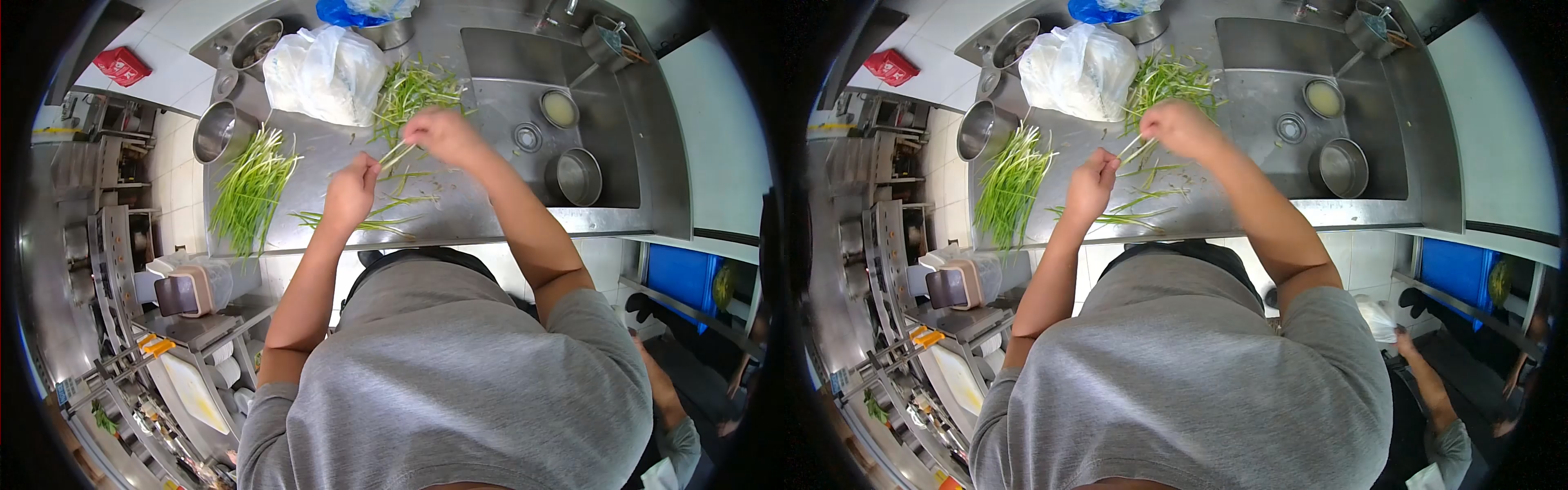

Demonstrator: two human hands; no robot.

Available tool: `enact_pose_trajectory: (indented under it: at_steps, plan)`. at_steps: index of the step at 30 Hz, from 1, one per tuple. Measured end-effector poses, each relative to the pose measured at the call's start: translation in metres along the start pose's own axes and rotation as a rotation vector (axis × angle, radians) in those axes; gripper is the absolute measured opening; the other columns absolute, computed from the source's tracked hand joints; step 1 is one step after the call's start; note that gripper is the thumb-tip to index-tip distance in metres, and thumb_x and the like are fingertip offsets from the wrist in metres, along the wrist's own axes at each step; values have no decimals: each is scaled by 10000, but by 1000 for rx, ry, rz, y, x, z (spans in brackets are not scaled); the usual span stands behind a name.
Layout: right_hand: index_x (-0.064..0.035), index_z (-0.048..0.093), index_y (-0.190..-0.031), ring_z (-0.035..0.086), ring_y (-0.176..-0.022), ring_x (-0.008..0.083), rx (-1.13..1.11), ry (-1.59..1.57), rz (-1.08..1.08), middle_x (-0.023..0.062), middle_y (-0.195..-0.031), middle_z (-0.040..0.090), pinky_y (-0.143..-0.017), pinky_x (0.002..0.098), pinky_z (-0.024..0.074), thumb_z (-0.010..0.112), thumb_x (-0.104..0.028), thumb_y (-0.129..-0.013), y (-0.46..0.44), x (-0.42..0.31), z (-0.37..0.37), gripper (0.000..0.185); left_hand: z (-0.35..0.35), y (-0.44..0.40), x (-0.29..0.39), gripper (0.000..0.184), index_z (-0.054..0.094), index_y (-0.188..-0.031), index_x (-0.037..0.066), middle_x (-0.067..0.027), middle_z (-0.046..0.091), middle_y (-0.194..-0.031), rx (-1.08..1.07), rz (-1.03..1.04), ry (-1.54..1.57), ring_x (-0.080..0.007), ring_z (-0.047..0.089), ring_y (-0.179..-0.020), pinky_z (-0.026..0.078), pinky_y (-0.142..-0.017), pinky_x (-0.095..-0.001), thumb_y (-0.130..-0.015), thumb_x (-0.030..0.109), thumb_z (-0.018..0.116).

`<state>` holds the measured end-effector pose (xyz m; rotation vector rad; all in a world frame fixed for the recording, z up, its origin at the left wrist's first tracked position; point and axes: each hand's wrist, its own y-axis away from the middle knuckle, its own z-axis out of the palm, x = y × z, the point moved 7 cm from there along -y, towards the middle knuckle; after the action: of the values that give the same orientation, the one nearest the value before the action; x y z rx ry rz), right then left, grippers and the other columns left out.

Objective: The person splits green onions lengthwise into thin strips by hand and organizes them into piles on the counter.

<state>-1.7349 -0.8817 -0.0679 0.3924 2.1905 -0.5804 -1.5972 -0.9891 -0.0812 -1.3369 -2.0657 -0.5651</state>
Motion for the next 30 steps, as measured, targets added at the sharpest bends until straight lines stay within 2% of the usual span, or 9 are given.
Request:
enact_pose_trajectory:
  at_steps: [3,4,6,7,10,16,22,28,30]
  plan:
    - [-55,639,-809,593,-664,254,356,132,230,111,-737,622,-615,351,464,625,-134,-763,8,34,-39,93,0,-2,-21,126,528,-851,11,-110,551,-579,14,-114,230,-205,520,-485,410,-488,-320,-889,130,518]
    - [-51,651,-871,577,-676,132,286,-118,410,39,-780,641,-628,282,467,655,-142,-784,11,45,-31,127,-2,-1,-18,131,525,-850,11,-78,536,-577,37,-121,307,-159,491,-492,390,-483,-288,-898,131,510]
    - [-52,649,-863,553,-676,99,52,-427,549,15,-767,629,-623,262,460,654,-148,-799,17,39,4,115,-2,0,-7,143,519,-847,10,-15,507,-574,79,-130,460,-68,432,-506,350,-473,-224,-917,132,494]
    - [-53,648,-859,542,-675,82,-66,-580,616,4,-760,623,-621,252,456,653,-150,-806,20,29,24,111,1,-1,-5,142,514,-854,9,-14,505,-577,91,-124,490,-68,429,-508,348,-475,-224,-919,134,492]
    - [-49,642,-856,534,-664,81,-64,-910,611,7,-762,617,-620,240,448,654,-155,-813,23,17,59,115,11,-5,3,139,503,-877,7,-13,500,-586,102,-100,549,-68,423,-513,344,-480,-223,-922,137,488]
    - [-23,629,-864,545,-667,93,149,-1023,561,15,-759,609,-635,239,453,623,-110,-830,15,31,27,93,8,-6,5,128,494,-890,7,-17,505,-590,79,-101,558,-68,426,-518,337,-483,-221,-920,131,490]
    - [-16,616,-912,559,-715,99,53,-1017,504,28,-826,611,-679,243,467,639,-90,-818,12,23,27,121,7,-7,6,127,497,-879,9,-21,512,-594,81,-143,570,-68,430,-519,340,-487,-217,-918,129,492]
    - [19,628,-933,569,-667,96,94,-1119,643,59,-818,631,-640,232,482,681,-51,-768,18,17,41,187,8,-7,8,124,503,-865,14,-20,522,-596,101,-124,523,-64,431,-519,344,-483,-218,-913,129,502]
    - [30,634,-908,567,-654,98,157,-1087,601,72,-813,636,-624,229,478,683,-51,-764,15,13,36,172,7,-7,16,130,503,-857,15,-17,523,-596,95,-128,496,-62,431,-519,347,-483,-218,-910,133,510]
